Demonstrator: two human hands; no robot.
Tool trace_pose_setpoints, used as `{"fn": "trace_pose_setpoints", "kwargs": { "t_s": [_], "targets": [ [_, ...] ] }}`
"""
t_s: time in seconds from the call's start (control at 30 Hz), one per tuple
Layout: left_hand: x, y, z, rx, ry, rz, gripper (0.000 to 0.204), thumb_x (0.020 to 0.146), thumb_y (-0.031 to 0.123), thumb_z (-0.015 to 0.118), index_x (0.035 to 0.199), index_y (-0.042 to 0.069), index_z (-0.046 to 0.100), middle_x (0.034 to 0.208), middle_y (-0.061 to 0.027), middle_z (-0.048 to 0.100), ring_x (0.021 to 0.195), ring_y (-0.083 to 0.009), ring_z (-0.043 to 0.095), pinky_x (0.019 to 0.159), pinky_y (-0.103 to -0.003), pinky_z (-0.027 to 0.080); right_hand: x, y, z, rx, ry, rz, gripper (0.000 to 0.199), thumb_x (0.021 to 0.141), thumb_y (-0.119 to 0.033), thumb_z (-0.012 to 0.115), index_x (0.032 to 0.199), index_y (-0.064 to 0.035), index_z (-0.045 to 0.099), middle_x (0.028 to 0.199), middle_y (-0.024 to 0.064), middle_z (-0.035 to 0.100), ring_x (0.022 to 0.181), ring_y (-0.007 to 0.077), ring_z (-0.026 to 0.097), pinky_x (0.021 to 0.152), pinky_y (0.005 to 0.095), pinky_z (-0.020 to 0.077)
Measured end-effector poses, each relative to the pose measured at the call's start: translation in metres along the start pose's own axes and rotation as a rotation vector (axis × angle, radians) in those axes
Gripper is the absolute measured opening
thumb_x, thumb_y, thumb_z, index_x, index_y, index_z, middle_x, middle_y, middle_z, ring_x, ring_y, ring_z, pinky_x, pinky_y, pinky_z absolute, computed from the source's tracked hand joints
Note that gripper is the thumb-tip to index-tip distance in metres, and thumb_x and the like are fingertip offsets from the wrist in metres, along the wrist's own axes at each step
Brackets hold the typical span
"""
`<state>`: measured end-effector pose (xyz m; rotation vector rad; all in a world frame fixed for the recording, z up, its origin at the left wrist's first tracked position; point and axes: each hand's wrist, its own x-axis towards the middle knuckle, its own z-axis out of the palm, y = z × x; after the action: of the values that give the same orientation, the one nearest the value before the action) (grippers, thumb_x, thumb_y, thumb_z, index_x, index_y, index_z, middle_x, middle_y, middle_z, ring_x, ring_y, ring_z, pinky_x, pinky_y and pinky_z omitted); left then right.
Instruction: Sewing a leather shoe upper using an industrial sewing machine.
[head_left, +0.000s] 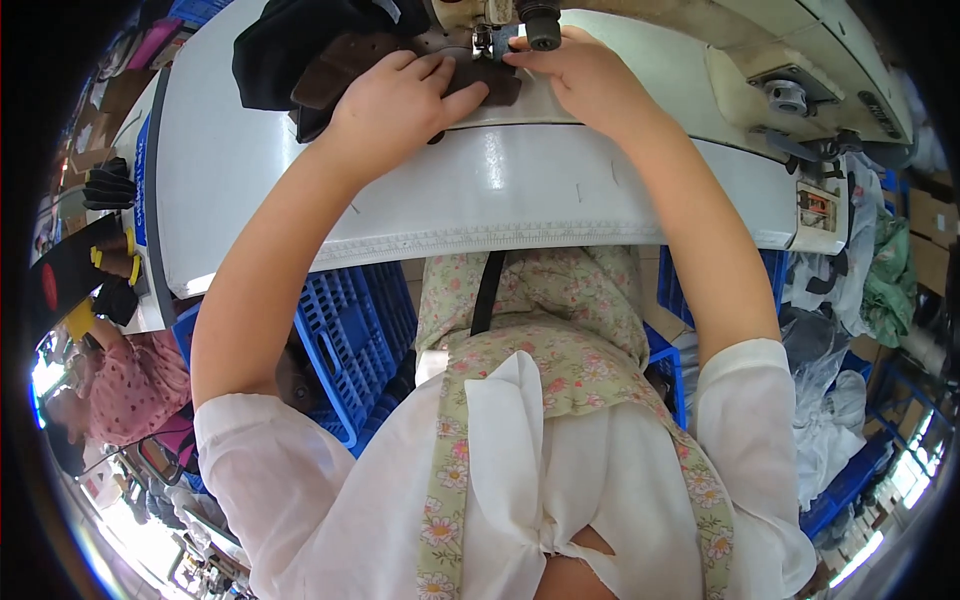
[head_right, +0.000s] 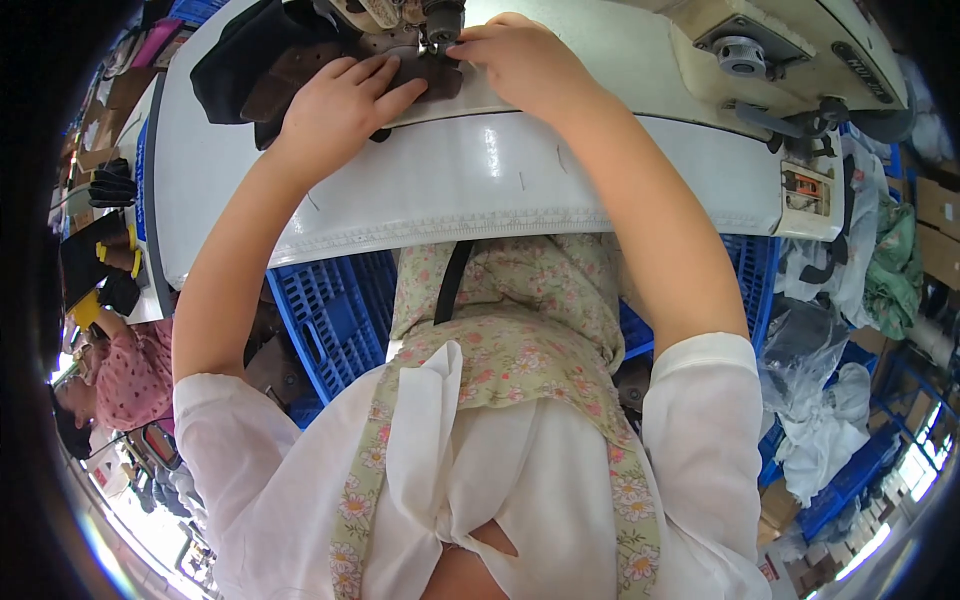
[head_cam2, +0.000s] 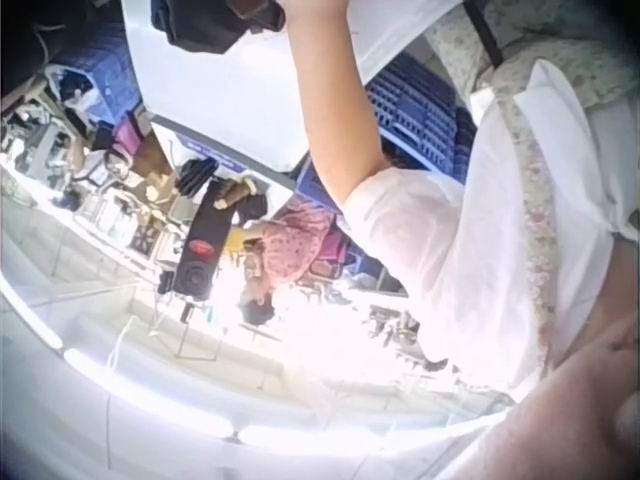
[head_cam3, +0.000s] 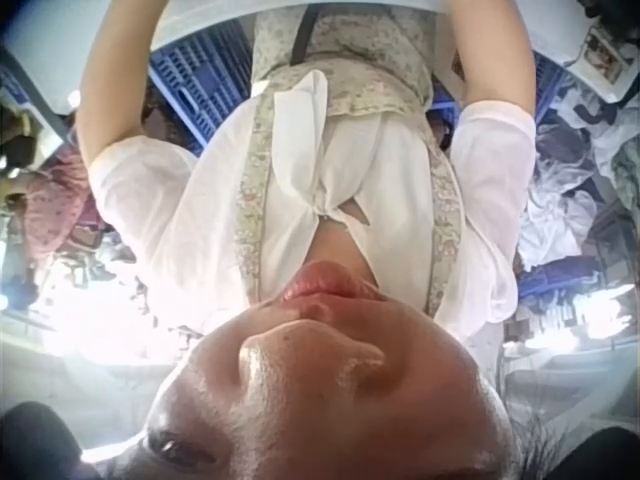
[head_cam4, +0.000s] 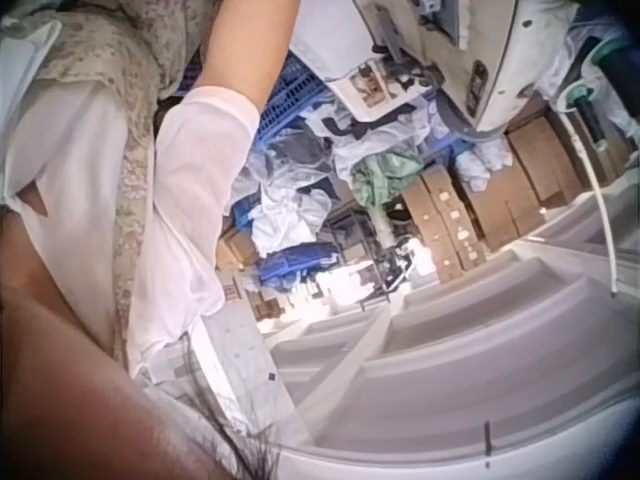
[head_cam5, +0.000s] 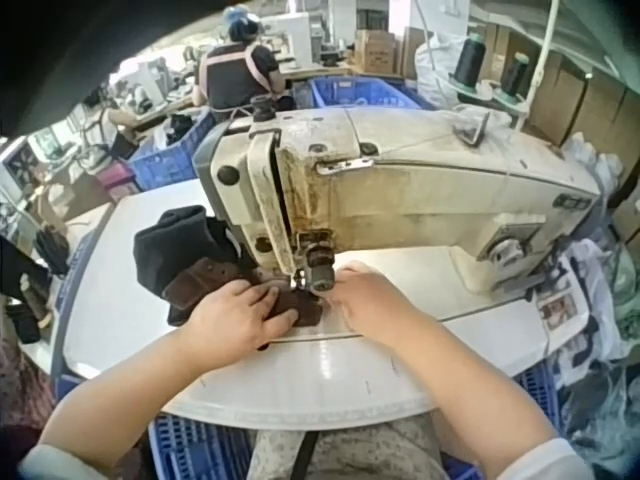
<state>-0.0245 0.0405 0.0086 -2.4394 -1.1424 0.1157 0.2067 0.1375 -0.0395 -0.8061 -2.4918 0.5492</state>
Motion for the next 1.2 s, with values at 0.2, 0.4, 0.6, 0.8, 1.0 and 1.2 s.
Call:
{"fn": "trace_pose_setpoints", "kwargs": {
  "t_s": [0.2, 0.4, 0.6, 0.8, 1.0, 1.2],
  "targets": [
    [-0.005, 0.000, 0.004, -0.029, 0.040, 0.001, 0.050, 0.078, 0.013, 0.060, 0.125, 0.028, 0.061, 0.125, -0.0084, 0.063, 0.111, -0.0227, 0.060, 0.091, -0.032, 0.049, 0.002, 0.009, 0.000, -0.149, -0.017, -0.133, 0.045, 0.085, 0.003, 0.050, 0.116, -0.0232, 0.070, 0.127, 0.0005, 0.062, 0.116, 0.0214, 0.055, 0.099, 0.0327, 0.0471],
    [-0.005, -0.002, 0.005, -0.035, 0.054, 0.008, 0.049, 0.078, 0.013, 0.060, 0.124, 0.028, 0.062, 0.124, -0.0082, 0.063, 0.111, -0.0226, 0.060, 0.090, -0.032, 0.049, -0.003, 0.009, 0.005, -0.155, 0.028, -0.151, 0.046, 0.085, 0.004, 0.051, 0.117, -0.0235, 0.069, 0.125, 0.0006, 0.062, 0.116, 0.0214, 0.055, 0.098, 0.0326, 0.0477],
    [-0.004, -0.005, 0.004, -0.036, 0.069, 0.006, 0.046, 0.078, 0.015, 0.060, 0.121, 0.030, 0.065, 0.123, -0.0069, 0.064, 0.109, -0.0227, 0.060, 0.089, -0.031, 0.050, -0.003, 0.008, 0.007, -0.154, 0.054, -0.159, 0.046, 0.083, 0.004, 0.052, 0.116, -0.0225, 0.069, 0.124, 0.0003, 0.062, 0.114, 0.0223, 0.056, 0.097, 0.0341, 0.0480],
    [-0.001, -0.016, 0.006, -0.037, 0.050, 0.017, 0.045, 0.079, 0.016, 0.060, 0.122, 0.032, 0.064, 0.124, -0.0060, 0.063, 0.111, -0.0223, 0.059, 0.092, -0.031, 0.049, -0.004, 0.005, 0.009, -0.164, 0.062, -0.135, 0.046, 0.081, 0.003, 0.054, 0.116, -0.0226, 0.069, 0.122, -0.0019, 0.062, 0.112, 0.0210, 0.055, 0.096, 0.0345, 0.0477],
    [0.000, -0.022, 0.008, -0.047, 0.017, 0.033, 0.045, 0.081, 0.016, 0.059, 0.124, 0.028, 0.063, 0.127, -0.0065, 0.061, 0.118, -0.0215, 0.056, 0.099, -0.032, 0.044, -0.002, 0.001, 0.006, -0.173, 0.059, -0.112, 0.046, 0.080, 0.003, 0.053, 0.116, -0.0215, 0.070, 0.120, -0.0015, 0.062, 0.111, 0.0207, 0.055, 0.094, 0.0353, 0.0478],
    [0.010, 0.007, 0.007, -0.042, 0.033, -0.055, 0.042, 0.079, 0.013, 0.057, 0.121, 0.016, 0.063, 0.124, -0.0060, 0.061, 0.117, -0.0213, 0.056, 0.100, -0.036, 0.044, 0.001, 0.000, 0.006, -0.155, 0.123, -0.171, 0.038, 0.081, 0.001, 0.054, 0.109, -0.0160, 0.072, 0.111, 0.0023, 0.064, 0.104, 0.0239, 0.059, 0.089, 0.0366, 0.0487]
  ]
}}
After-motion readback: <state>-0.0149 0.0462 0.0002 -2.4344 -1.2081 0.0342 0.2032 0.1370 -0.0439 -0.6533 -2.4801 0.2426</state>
